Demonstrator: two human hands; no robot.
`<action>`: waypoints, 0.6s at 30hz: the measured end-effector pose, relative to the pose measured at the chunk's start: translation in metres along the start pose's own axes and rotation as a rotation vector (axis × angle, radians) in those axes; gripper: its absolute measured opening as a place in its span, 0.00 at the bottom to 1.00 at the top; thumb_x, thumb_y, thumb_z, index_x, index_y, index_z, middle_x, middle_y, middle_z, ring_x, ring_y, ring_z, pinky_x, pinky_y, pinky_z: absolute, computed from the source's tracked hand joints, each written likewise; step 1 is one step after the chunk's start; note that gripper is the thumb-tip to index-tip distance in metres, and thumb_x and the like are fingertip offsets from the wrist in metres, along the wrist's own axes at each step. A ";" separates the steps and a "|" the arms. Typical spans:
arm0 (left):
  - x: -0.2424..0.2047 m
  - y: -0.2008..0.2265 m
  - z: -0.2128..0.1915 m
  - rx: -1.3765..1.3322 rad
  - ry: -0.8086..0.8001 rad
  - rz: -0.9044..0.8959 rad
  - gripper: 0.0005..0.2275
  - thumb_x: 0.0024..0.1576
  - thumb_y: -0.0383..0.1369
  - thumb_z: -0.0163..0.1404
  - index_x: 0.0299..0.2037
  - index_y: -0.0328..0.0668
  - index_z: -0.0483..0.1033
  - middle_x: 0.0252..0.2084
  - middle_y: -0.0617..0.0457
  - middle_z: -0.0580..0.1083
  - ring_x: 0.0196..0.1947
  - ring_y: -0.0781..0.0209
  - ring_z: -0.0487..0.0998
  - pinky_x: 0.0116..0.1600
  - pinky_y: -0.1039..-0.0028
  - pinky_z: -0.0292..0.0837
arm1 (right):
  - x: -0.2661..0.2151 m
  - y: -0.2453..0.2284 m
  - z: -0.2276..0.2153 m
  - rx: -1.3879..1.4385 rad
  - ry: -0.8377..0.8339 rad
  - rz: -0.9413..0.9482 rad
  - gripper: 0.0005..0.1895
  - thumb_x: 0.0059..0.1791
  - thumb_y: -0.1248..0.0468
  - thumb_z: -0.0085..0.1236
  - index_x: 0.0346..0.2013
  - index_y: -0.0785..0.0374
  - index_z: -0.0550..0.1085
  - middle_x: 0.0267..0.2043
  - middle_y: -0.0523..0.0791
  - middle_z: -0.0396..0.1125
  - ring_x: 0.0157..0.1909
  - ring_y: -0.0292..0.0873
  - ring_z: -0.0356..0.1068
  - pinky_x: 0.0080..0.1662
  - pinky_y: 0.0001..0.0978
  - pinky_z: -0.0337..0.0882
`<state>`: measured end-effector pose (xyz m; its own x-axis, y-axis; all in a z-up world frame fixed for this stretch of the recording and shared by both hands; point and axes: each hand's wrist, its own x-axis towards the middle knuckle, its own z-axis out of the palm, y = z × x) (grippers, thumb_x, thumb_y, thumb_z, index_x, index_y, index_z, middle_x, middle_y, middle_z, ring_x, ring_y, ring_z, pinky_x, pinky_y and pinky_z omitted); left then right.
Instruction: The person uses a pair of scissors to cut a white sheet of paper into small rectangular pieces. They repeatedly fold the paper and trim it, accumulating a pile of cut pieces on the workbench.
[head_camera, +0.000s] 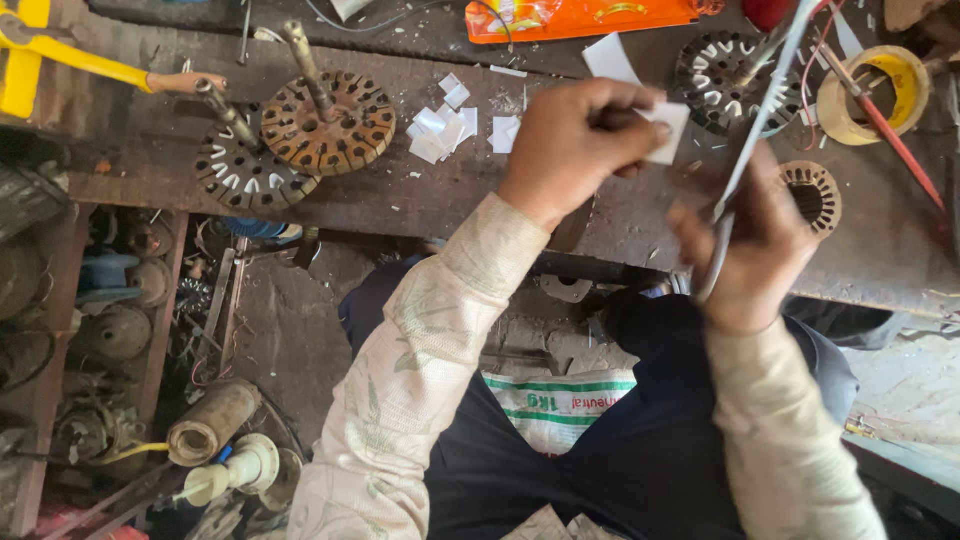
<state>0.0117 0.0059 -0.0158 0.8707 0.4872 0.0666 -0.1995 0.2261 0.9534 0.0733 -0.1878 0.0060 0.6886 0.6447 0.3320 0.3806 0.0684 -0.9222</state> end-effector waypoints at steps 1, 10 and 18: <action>-0.002 0.001 0.000 0.084 -0.014 0.044 0.18 0.55 0.27 0.62 0.55 0.33 0.76 0.34 0.50 0.83 0.29 0.67 0.83 0.33 0.79 0.81 | 0.019 0.002 -0.003 -0.064 -0.002 -0.099 0.37 0.55 0.67 0.69 0.75 0.71 0.61 0.58 0.52 0.73 0.52 0.38 0.75 0.43 0.23 0.74; -0.014 0.009 0.011 0.577 0.010 0.201 0.33 0.52 0.30 0.64 0.69 0.49 0.63 0.30 0.58 0.82 0.30 0.67 0.86 0.40 0.77 0.82 | 0.068 0.025 -0.022 -0.080 -0.247 0.077 0.35 0.49 0.70 0.69 0.70 0.73 0.67 0.45 0.49 0.73 0.43 0.33 0.73 0.43 0.20 0.72; -0.024 0.022 0.032 0.526 0.123 0.351 0.18 0.57 0.27 0.59 0.57 0.51 0.73 0.44 0.53 0.82 0.35 0.68 0.84 0.41 0.78 0.81 | 0.052 0.016 0.001 0.642 0.166 0.196 0.22 0.49 0.73 0.63 0.55 0.71 0.68 0.36 0.47 0.69 0.18 0.35 0.60 0.24 0.23 0.62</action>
<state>0.0008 -0.0274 0.0131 0.7295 0.5573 0.3965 -0.1890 -0.3928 0.9000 0.1147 -0.1530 0.0081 0.8125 0.5694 0.1255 -0.1663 0.4326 -0.8861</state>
